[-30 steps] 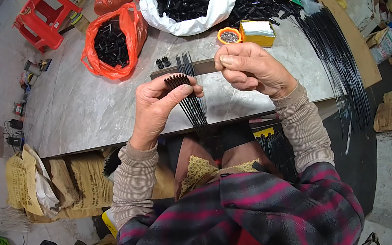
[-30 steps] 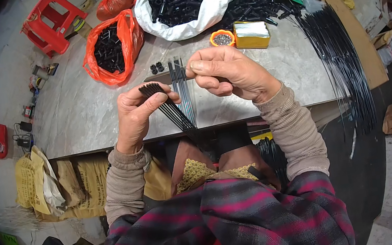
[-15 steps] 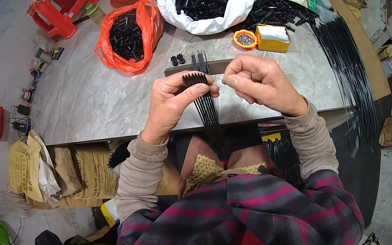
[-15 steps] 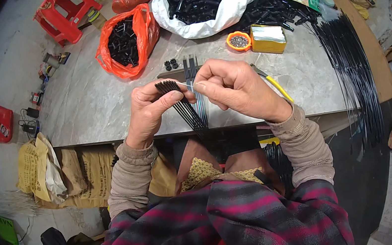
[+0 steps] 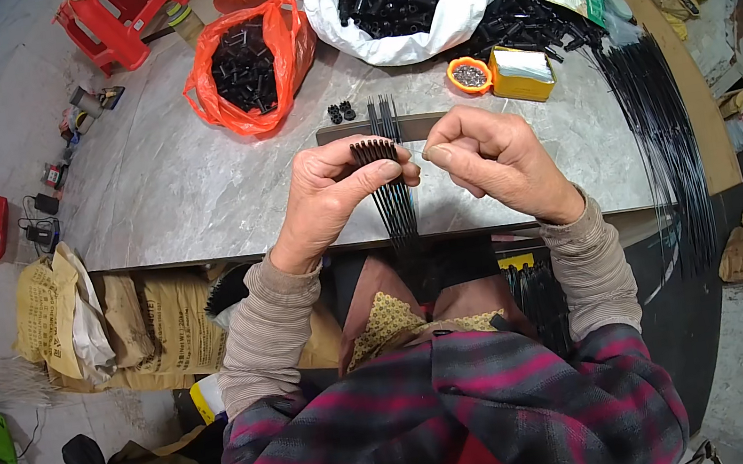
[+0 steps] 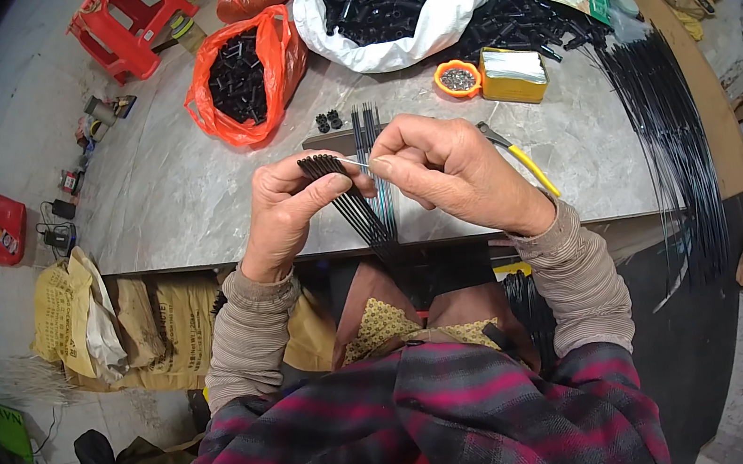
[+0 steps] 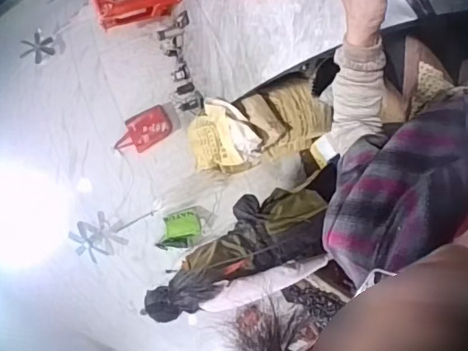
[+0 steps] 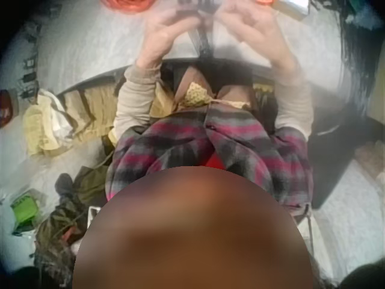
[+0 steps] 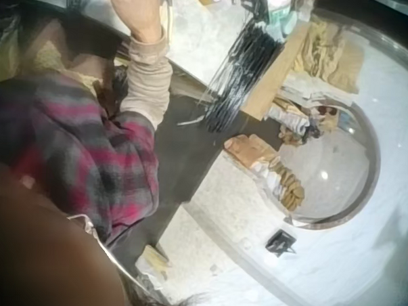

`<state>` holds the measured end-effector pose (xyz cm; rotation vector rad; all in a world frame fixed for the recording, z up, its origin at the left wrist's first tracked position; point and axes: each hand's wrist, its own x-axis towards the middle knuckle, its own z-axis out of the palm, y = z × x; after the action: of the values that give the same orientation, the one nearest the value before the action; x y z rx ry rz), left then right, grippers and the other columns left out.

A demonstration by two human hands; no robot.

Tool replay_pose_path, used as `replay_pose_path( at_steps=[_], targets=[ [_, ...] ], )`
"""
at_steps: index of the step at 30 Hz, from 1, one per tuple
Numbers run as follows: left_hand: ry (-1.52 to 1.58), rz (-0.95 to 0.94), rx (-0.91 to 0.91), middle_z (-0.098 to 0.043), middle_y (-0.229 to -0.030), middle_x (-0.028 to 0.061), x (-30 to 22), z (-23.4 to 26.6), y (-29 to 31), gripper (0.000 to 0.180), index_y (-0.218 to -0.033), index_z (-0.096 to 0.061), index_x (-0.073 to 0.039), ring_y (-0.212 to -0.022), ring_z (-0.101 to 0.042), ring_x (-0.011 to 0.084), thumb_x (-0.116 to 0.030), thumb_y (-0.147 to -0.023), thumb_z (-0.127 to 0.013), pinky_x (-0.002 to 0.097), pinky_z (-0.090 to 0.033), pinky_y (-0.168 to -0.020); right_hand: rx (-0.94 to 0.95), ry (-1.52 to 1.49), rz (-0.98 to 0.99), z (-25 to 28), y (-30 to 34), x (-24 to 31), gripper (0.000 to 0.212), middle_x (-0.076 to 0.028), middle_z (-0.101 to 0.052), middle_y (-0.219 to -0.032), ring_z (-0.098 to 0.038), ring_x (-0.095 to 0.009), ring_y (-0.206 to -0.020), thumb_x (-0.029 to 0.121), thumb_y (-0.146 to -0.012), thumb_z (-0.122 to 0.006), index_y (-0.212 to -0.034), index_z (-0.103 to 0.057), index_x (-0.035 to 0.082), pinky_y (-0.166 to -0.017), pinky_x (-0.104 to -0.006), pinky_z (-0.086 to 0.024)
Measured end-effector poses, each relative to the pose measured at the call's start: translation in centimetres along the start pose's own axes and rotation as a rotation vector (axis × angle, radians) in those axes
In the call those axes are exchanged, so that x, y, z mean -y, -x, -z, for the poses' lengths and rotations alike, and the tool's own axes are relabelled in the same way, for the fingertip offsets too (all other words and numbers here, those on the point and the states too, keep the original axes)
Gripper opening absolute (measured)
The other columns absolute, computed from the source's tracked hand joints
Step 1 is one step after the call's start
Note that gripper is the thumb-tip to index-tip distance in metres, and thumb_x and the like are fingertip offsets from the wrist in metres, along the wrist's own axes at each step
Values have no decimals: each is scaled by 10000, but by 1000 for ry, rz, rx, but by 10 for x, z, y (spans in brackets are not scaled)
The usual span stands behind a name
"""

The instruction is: Bundling and aligning thin plastic rods using a workbench template/jig and cutting tool.

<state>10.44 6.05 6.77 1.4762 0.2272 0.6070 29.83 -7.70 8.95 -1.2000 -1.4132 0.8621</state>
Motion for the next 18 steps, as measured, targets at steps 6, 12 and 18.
replay_pose_path(
  at_steps=[6, 12, 18],
  targets=[
    [9, 5, 2, -749, -912, 138, 0, -1, -1, 148, -1039, -729, 50, -866, -727, 229, -54, -942, -686, 359, -586, -838, 0, 49, 6, 2, -1, 4, 135, 54, -531, -657, -462, 0, -541, 132, -1024, -621, -1015, -632, -2, -470, -188, -321],
    [-6, 6, 1, -749, -917, 142, -2, -1, 0, 153, -1047, -729, 51, -869, -727, 230, -51, -941, -687, 360, -587, -842, -73, 233, 115, -4, -1, 15, 97, 69, -521, -640, -421, 9, -550, 87, -995, -645, -967, -647, -5, -495, -202, -307],
    [0, -1, 18, -750, -920, 145, 0, 0, 1, 161, -1057, -728, 55, -874, -729, 232, -46, -939, -687, 363, -589, -846, -31, 194, 101, 1, -5, 20, 81, 68, -522, -626, -422, 6, -558, 64, -974, -660, -956, -665, -15, -508, -212, -309]
  ],
)
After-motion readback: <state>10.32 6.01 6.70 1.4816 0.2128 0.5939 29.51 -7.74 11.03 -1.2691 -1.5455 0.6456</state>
